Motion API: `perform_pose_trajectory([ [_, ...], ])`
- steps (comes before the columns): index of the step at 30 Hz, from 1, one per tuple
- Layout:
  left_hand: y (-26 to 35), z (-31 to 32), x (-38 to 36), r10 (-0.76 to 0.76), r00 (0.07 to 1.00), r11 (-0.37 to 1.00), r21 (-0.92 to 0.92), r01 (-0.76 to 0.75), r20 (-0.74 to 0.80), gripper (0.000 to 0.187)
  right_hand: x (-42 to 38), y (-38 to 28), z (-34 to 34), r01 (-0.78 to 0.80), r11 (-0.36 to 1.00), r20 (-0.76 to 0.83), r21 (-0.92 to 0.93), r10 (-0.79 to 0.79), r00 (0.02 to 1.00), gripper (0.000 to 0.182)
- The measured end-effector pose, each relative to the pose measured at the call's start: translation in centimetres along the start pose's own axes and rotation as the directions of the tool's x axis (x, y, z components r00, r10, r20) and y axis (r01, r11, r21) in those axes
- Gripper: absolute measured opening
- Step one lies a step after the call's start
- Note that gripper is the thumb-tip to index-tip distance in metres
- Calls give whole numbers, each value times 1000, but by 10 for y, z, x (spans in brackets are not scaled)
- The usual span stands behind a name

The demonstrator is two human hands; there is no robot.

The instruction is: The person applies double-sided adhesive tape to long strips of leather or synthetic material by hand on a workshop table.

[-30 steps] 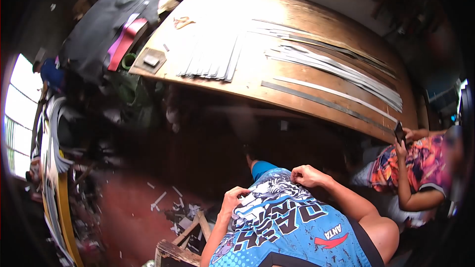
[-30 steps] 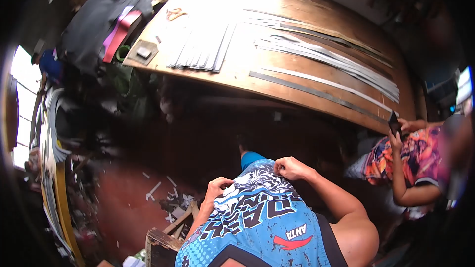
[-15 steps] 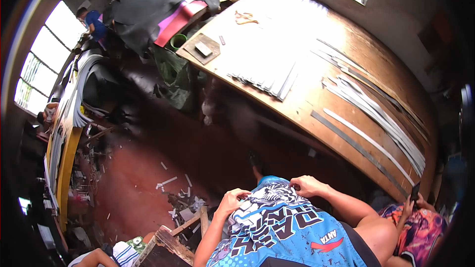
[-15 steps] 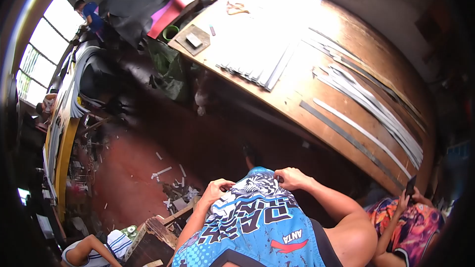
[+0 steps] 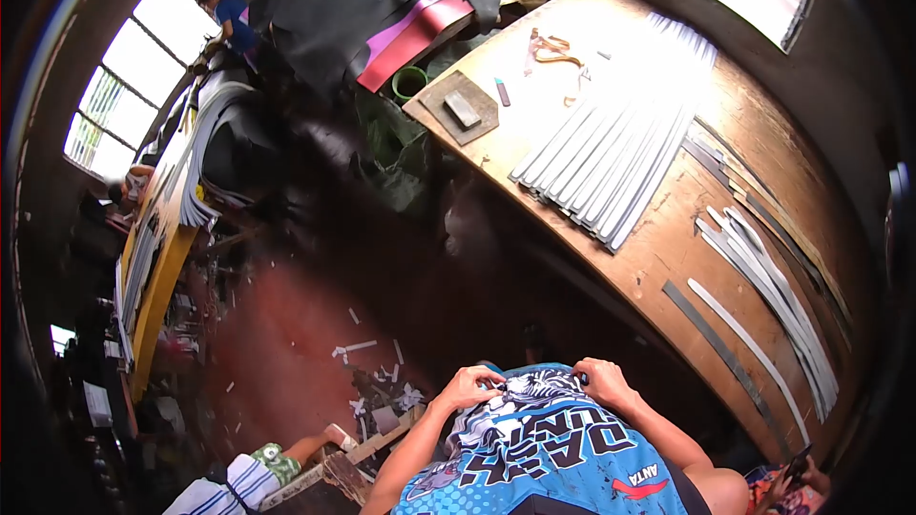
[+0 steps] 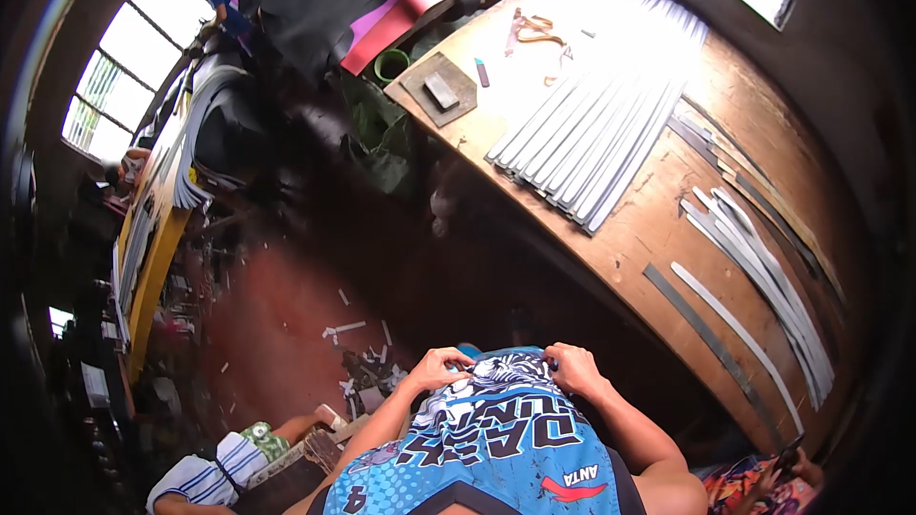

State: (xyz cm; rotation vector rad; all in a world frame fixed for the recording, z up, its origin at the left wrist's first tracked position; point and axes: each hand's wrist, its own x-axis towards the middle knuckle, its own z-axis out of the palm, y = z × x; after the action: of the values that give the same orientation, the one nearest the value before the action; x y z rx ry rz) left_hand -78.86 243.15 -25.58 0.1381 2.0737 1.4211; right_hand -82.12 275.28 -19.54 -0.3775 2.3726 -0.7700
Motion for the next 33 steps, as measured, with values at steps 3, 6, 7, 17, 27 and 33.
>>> perform_pose_trajectory([
  [3, -3, -13, 3, 6, 993, 978, -208, 18, 116, 33, 8, -12, -23, -12, 997, 170, 78, -1, 986, 29],
  [6, -2, -29, 13, -75, 986, 891, -435, 132, 147, 31, 16, -26, -44, -10, 970, 287, 241, -61, 956, 26],
  [7, 2, -37, 17, -73, 984, 893, -428, 136, 160, 31, 19, -22, -42, 45, 967, 287, 251, -119, 950, 25],
  [17, 40, -80, 97, 136, 812, 989, -25, -148, 568, 31, 43, -64, 22, -438, 747, 342, 499, 295, 892, 25],
  [27, 50, -119, 107, 15, 511, 906, 204, -371, 859, 37, 41, -132, 88, -426, 747, 105, 510, 438, 893, 46],
  [33, 34, -141, 100, -16, 499, 902, 228, -367, 867, 38, 57, -158, 117, -405, 719, -70, 564, 531, 845, 48],
])
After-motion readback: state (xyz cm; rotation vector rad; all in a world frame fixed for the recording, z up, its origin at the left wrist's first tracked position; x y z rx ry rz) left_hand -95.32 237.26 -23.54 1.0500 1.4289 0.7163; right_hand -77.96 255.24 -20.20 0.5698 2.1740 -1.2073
